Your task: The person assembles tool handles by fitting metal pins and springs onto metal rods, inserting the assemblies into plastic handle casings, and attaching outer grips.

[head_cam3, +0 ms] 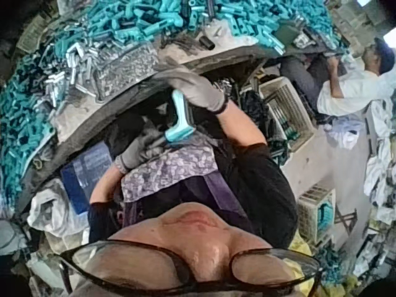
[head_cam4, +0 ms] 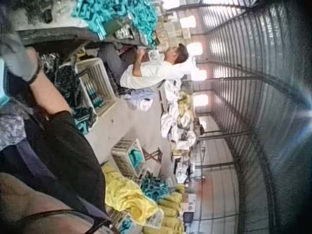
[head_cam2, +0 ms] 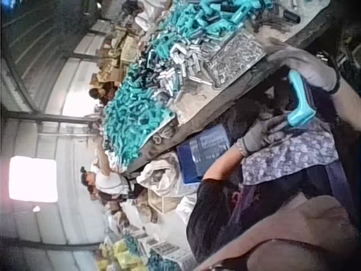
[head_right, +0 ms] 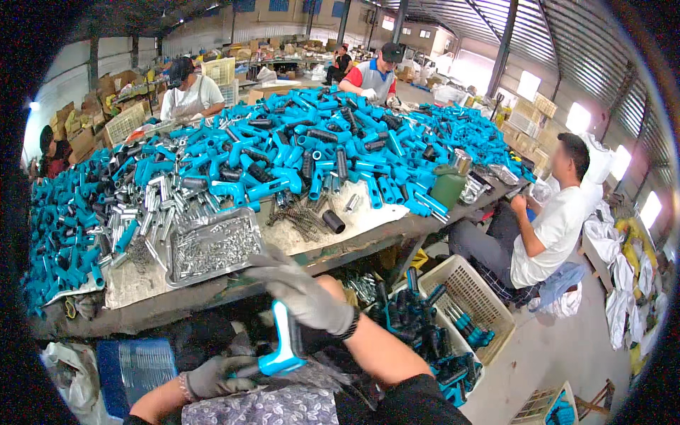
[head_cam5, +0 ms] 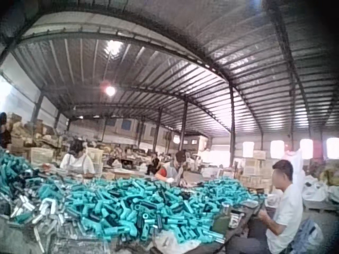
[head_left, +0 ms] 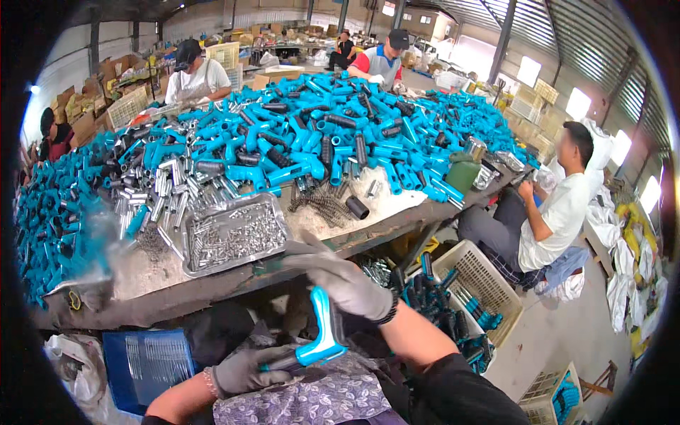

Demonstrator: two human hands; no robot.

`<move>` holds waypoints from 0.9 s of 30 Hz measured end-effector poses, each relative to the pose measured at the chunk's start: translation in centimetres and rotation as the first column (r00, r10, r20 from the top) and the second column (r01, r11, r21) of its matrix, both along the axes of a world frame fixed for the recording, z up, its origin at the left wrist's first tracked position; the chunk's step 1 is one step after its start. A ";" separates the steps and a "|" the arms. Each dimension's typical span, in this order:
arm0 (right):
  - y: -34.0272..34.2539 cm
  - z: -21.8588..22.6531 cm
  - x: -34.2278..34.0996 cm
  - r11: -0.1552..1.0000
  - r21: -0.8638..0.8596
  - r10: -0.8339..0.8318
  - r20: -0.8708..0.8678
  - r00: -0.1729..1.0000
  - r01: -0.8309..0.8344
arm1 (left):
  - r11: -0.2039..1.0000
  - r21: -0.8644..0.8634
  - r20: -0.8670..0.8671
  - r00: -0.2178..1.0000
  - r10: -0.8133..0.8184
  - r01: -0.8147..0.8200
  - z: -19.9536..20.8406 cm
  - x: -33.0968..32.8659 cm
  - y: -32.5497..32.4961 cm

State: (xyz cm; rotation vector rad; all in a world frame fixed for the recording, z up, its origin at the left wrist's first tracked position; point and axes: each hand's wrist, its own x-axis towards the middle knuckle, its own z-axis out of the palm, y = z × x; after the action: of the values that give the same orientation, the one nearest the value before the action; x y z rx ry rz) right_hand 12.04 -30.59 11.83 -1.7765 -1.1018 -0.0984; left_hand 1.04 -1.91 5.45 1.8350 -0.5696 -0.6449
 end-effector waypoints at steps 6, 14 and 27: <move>1.3 3.0 -3.6 0.903 0.080 0.422 0.035 0.906 -0.423 | 0.986 -0.098 -0.196 0.974 0.112 -0.133 -0.7 2.1 0.1; -3.8 2.7 -3.9 0.900 0.061 -0.404 -0.261 0.877 0.432 | 0.954 -0.291 -0.034 0.995 -0.092 0.078 2.9 3.6 -4.9; -9.8 5.6 -19.1 0.739 -0.372 -0.583 -0.771 0.256 0.562 | 0.976 0.206 0.738 0.643 -0.206 0.076 -0.2 5.2 -15.0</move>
State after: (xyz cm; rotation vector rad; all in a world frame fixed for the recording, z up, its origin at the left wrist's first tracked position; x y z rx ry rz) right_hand -7.01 -40.41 17.39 -1.7916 0.3482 0.3554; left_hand 6.22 -16.92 5.24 2.2020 -1.2598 0.0409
